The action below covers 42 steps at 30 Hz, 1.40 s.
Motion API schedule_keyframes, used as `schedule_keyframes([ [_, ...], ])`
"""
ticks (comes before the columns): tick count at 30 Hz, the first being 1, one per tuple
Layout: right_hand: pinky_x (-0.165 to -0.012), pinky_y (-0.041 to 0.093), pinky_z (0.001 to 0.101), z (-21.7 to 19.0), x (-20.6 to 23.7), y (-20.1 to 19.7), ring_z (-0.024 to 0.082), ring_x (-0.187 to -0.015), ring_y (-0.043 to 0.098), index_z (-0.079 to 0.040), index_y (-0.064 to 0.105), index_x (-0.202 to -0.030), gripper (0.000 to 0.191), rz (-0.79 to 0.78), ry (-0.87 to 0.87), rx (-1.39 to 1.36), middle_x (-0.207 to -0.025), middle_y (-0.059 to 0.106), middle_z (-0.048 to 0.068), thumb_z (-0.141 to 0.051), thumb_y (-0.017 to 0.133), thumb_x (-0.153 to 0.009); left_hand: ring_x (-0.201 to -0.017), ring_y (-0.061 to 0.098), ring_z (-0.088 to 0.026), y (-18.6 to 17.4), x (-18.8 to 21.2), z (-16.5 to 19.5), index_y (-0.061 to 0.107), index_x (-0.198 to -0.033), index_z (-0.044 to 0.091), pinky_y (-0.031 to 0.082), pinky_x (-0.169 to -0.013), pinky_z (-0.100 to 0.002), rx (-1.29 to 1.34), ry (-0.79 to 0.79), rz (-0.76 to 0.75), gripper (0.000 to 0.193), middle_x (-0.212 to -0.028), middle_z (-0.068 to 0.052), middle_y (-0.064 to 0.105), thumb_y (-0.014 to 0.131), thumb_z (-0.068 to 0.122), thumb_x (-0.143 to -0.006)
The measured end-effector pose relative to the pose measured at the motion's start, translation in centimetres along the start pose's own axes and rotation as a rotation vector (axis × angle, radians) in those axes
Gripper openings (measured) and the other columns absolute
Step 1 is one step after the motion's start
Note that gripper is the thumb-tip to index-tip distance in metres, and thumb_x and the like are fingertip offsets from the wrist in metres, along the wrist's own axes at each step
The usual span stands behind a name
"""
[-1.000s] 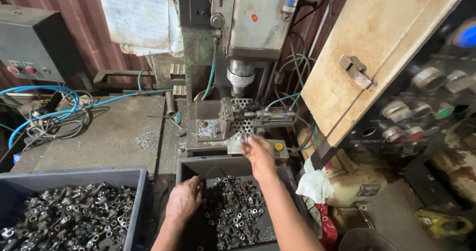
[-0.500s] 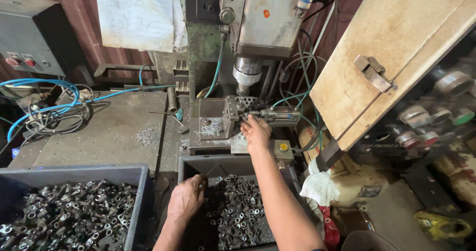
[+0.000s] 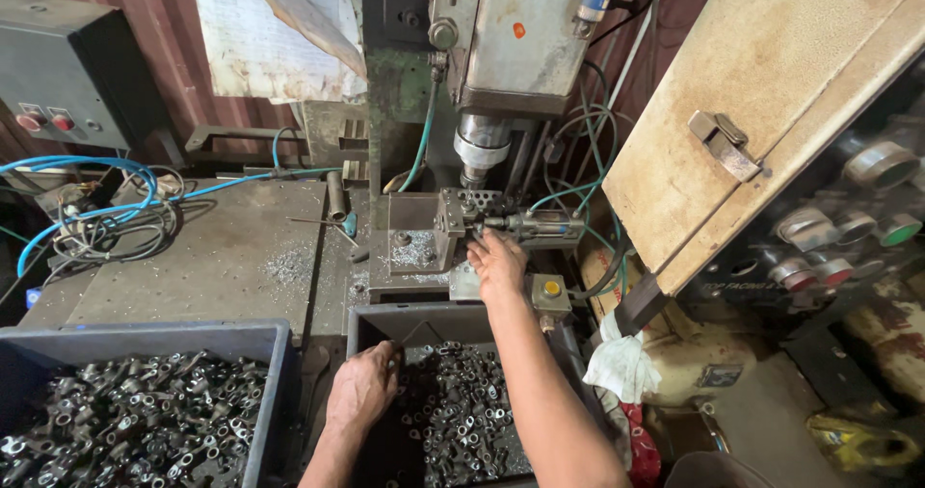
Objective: The person repeatedly picks small metal parts from a bin, places them into a drill press jig, activates the machine, and then removes the processed parts into another bin. The cycle continues throughout the clip.
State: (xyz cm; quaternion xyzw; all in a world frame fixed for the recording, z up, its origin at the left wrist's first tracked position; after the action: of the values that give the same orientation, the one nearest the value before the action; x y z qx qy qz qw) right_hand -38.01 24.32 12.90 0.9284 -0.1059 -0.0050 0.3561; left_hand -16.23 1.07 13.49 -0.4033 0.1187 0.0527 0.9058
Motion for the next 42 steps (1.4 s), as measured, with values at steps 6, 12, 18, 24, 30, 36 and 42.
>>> schedule_keyframes([
  [6,-0.071,0.058,0.0391,0.9,-0.1,-0.3,0.030,-0.089,0.069,-0.007,0.065,-0.104,0.021,0.040,0.036,-0.053,-0.102,0.069,0.013,-0.015,0.077,-0.090,-0.092,0.069,-0.039,0.3,-0.1,-0.4,0.066,-0.098,0.009,0.055,-0.079,-0.050,-0.017,0.013,0.005,0.014,-0.094,-0.015,0.074,0.063,0.017,-0.088],
  [12,-0.073,0.057,0.0382,0.7,-0.3,0.7,0.028,-0.090,0.070,-0.008,0.065,-0.103,0.020,0.032,0.041,-0.031,-0.100,0.070,0.010,-0.015,0.077,-0.088,-0.091,0.070,-0.038,0.4,-0.2,-0.6,0.068,-0.097,0.010,0.055,-0.078,-0.049,0.005,0.025,0.018,0.012,-0.092,-0.015,0.074,0.062,0.017,-0.089],
  [18,-0.069,0.055,0.0354,0.6,-0.8,1.3,0.024,-0.087,0.070,-0.008,0.064,-0.104,0.020,-0.013,0.014,0.035,-0.099,0.072,0.009,-0.014,0.076,-0.089,-0.091,0.069,-0.038,0.2,-0.2,-0.7,0.067,-0.095,0.009,0.055,-0.078,-0.050,0.009,0.010,0.003,0.011,-0.092,-0.015,0.073,0.061,0.016,-0.089],
  [24,-0.070,0.057,0.0348,-0.2,0.4,1.6,0.023,-0.084,0.069,-0.007,0.064,-0.111,0.022,-0.076,0.072,0.183,-0.100,0.071,0.009,-0.012,0.074,-0.092,-0.092,0.069,-0.039,-0.2,-0.1,-0.2,0.067,-0.096,0.009,0.054,-0.079,-0.050,0.015,-0.027,-0.021,0.012,-0.093,-0.016,0.073,0.062,0.015,-0.087],
  [30,-0.091,0.059,0.0299,-5.9,7.8,0.6,0.020,-0.106,0.073,-0.003,0.064,-0.129,0.037,-0.221,-0.269,0.725,-0.117,0.074,0.013,-0.011,0.070,-0.093,-0.095,0.068,-0.040,-0.2,0.0,-0.6,0.066,-0.098,0.009,0.054,-0.080,-0.050,0.009,-0.009,-0.019,0.014,-0.098,-0.016,0.073,0.064,0.015,-0.086],
  [36,-0.091,0.057,0.0347,-12.6,13.6,-2.6,0.025,-0.106,0.073,-0.005,0.069,-0.123,0.035,-0.131,-0.619,1.276,-0.117,0.074,0.013,-0.021,0.072,-0.092,-0.095,0.069,-0.038,0.6,0.2,-1.2,0.066,-0.097,0.010,0.055,-0.081,-0.049,-0.012,0.007,-0.011,0.013,-0.097,-0.015,0.073,0.063,0.016,-0.087],
  [42,-0.091,0.053,0.0428,-13.8,15.3,-4.9,0.034,-0.106,0.068,-0.008,0.072,-0.114,0.032,-0.104,-0.840,1.562,-0.111,0.074,0.012,-0.026,0.074,-0.087,-0.094,0.068,-0.039,0.7,0.5,-0.6,0.065,-0.096,0.008,0.054,-0.080,-0.051,-0.009,0.089,0.013,0.014,-0.094,-0.016,0.073,0.063,0.015,-0.085],
])
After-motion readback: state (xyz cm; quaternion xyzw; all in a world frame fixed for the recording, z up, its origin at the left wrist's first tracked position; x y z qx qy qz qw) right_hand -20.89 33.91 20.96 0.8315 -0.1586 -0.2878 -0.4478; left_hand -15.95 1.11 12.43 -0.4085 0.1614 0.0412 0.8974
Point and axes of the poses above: each hand's wrist, its own x-axis away from the middle knuckle, its own y-axis out of the palm, z = x × y, the point moved 4 cm from there along -x, towards the middle knuckle
